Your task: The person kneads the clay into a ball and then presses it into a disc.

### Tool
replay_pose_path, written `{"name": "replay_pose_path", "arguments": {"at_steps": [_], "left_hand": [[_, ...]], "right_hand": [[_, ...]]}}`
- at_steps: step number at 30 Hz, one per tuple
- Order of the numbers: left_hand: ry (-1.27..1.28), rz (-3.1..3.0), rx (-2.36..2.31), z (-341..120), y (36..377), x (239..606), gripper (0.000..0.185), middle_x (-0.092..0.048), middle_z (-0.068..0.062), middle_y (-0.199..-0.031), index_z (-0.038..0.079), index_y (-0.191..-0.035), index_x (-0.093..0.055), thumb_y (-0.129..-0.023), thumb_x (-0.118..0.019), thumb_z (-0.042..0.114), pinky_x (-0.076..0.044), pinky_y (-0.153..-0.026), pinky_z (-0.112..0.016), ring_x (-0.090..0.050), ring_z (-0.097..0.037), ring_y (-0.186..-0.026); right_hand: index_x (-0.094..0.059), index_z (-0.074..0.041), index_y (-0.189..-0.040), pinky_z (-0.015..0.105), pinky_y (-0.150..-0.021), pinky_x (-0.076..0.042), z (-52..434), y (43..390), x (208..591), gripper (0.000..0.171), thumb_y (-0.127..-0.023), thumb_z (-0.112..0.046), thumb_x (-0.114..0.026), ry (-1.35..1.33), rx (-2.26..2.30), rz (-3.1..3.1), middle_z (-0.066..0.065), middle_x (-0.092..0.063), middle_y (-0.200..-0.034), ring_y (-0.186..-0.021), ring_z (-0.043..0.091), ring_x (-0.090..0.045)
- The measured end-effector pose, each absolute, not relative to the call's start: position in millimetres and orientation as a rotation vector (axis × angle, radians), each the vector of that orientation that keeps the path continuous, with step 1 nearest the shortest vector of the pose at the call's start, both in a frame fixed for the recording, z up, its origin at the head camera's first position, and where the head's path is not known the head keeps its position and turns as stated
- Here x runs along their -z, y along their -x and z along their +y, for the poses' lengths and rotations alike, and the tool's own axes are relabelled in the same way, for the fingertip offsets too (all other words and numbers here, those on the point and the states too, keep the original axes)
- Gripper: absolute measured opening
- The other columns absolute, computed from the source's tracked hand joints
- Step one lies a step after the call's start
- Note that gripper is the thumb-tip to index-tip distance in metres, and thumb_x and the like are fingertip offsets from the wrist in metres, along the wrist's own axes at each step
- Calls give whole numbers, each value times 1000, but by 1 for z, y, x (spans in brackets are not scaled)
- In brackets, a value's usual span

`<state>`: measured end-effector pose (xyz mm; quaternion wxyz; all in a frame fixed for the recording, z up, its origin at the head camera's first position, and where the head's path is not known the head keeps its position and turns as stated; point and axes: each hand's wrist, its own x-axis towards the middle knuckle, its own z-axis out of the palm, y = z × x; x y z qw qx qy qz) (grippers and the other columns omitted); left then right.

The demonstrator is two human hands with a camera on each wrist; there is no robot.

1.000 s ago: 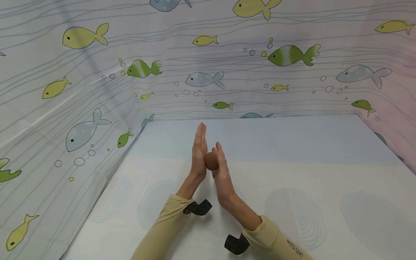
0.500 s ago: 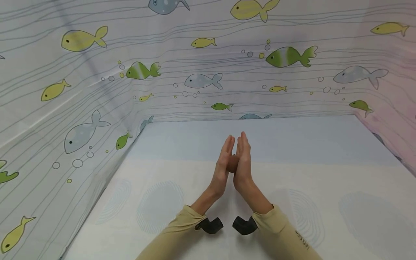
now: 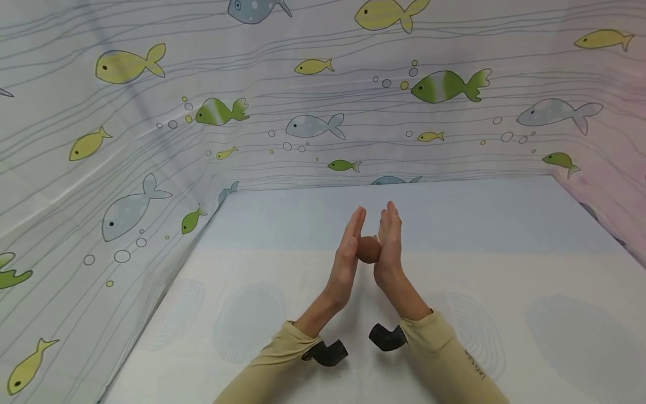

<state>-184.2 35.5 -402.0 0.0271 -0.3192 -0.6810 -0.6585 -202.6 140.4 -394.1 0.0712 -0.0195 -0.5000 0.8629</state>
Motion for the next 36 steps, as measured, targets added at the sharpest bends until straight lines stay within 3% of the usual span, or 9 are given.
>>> {"name": "replay_pose_path", "arguments": {"at_steps": [6, 12, 17, 27, 36], "left_hand": [[935, -2113, 2027, 35, 185, 399, 79, -9, 3, -166, 16, -160, -10, -99, -20, 65, -4, -121, -53, 2, -12, -152], [821, -2035, 2064, 28, 197, 403, 68, -16, -4, -165, 9, -159, -15, -104, -26, 48, -10, -123, -42, -8, -12, -152], [695, -1983, 2102, 15, 208, 401, 65, -19, -4, -164, 10, -159, -18, -103, -28, 42, -13, -122, -40, -15, -11, -151], [608, -1954, 2113, -5, 223, 395, 65, -18, -4, -165, 9, -159, -17, -103, -24, 40, -15, -122, -44, -16, -16, -151], [752, -1999, 2158, 1, 219, 403, 69, -18, 1, -165, 12, -160, -16, -101, -24, 48, -12, -122, -44, -14, -12, -151]], "right_hand": [[-9, -27, -161, 40, -123, -4, 129, 194, 396, 66, -103, -54, -23, 34, -2573, -1576, -2, -6, -167, -153, 12, -5], [-8, -24, -161, 40, -122, -11, 106, 180, 396, 65, -104, -52, -19, -150, -2551, -1660, -4, -14, -166, -151, 11, -13], [-4, -21, -161, 46, -121, -13, 94, 173, 394, 66, -104, -51, -18, -226, -2589, -1687, 2, -12, -166, -152, 16, -9], [-5, -16, -161, 59, -119, -11, 82, 159, 386, 65, -105, -46, -19, -294, -2608, -1709, 12, -8, -165, -152, 27, -10], [-1, -18, -161, 54, -121, -7, 91, 163, 381, 69, -103, -51, -20, -287, -2611, -1690, 4, -4, -166, -153, 22, -3]]}}
